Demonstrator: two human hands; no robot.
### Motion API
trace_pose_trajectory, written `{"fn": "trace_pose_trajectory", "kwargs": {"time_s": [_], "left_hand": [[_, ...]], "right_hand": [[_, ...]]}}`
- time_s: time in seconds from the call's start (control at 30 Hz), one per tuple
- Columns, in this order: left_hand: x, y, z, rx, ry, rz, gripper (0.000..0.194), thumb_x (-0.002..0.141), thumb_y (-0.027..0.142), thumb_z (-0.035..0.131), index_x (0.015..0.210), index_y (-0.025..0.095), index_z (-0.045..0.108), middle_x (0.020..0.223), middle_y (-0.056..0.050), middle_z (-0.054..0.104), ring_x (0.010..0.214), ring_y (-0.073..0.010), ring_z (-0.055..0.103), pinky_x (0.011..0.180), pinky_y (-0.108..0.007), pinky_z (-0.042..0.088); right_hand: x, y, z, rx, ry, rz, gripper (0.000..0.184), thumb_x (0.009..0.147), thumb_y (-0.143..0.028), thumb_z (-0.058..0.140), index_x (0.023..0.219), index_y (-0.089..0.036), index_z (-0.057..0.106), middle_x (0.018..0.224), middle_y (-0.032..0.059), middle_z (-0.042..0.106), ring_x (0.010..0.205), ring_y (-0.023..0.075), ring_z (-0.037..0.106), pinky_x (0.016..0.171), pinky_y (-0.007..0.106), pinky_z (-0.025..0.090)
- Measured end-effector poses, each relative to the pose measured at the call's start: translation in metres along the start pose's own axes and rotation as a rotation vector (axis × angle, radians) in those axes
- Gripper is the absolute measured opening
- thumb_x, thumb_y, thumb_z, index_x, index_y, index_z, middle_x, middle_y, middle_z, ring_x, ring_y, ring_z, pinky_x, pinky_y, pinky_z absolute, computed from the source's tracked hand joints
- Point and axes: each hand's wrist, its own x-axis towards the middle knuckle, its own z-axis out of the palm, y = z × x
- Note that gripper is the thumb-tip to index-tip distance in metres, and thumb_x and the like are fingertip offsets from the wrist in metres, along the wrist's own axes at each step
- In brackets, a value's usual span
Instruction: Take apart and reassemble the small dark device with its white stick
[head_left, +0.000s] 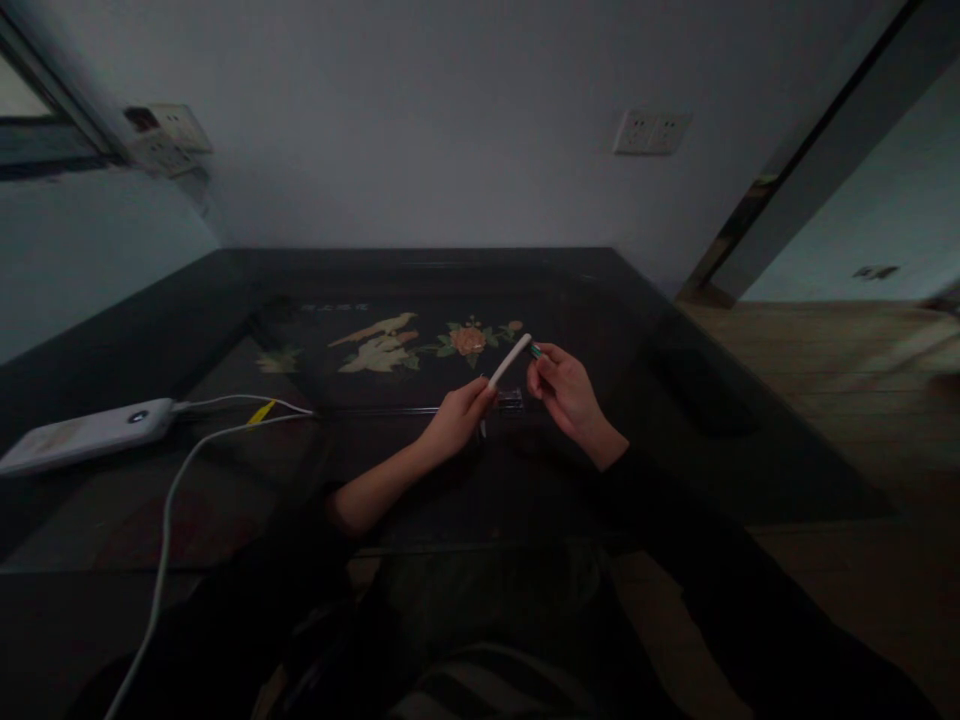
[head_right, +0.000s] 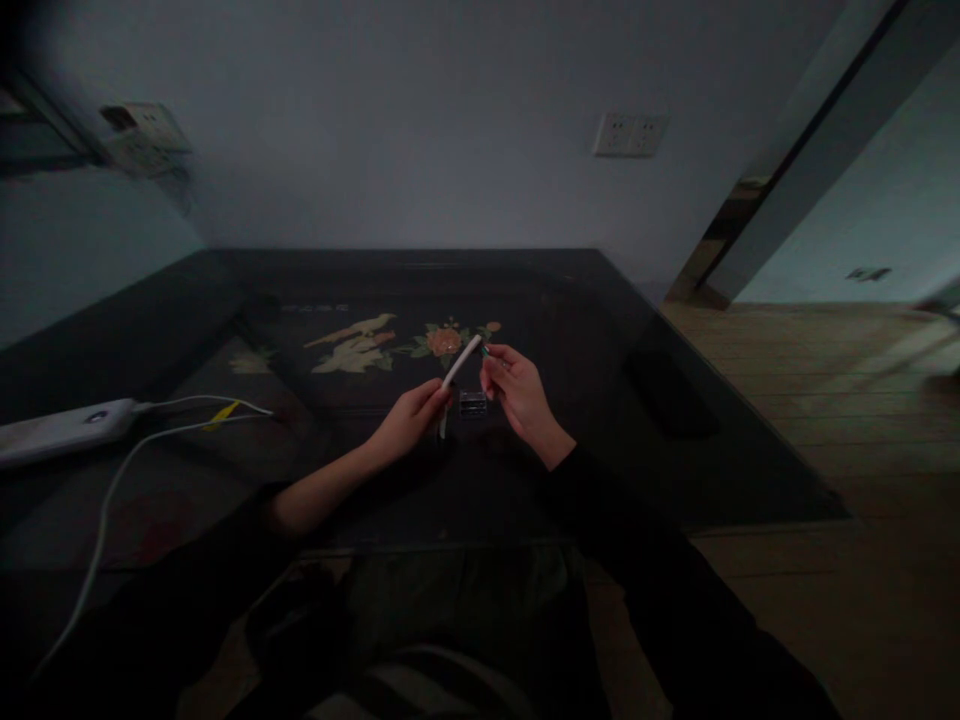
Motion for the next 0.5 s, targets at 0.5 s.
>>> {"fn": "trace_pose_trajectory", "kwargs": {"time_s": [0.5], "left_hand": [[-0.0053,0.0057,0.0027,0.007,-0.083,0.018,0.031,0.094,0.042,0.034,0.078,0.018,0.046,0.062,0.004,0.043,0.057,-0.0099,0.040,0.055,-0.021,0.032]], "right_hand": [[-0.0005,-0.0019,-0.0003,-0.020,0.031,0.024,0.040,0.067,-0.047,0.077,0.093,-0.019,0.065,0.054,-0.0069,0.050,0.047,0.0072,0.040,0.044,0.022,0.030]]}}
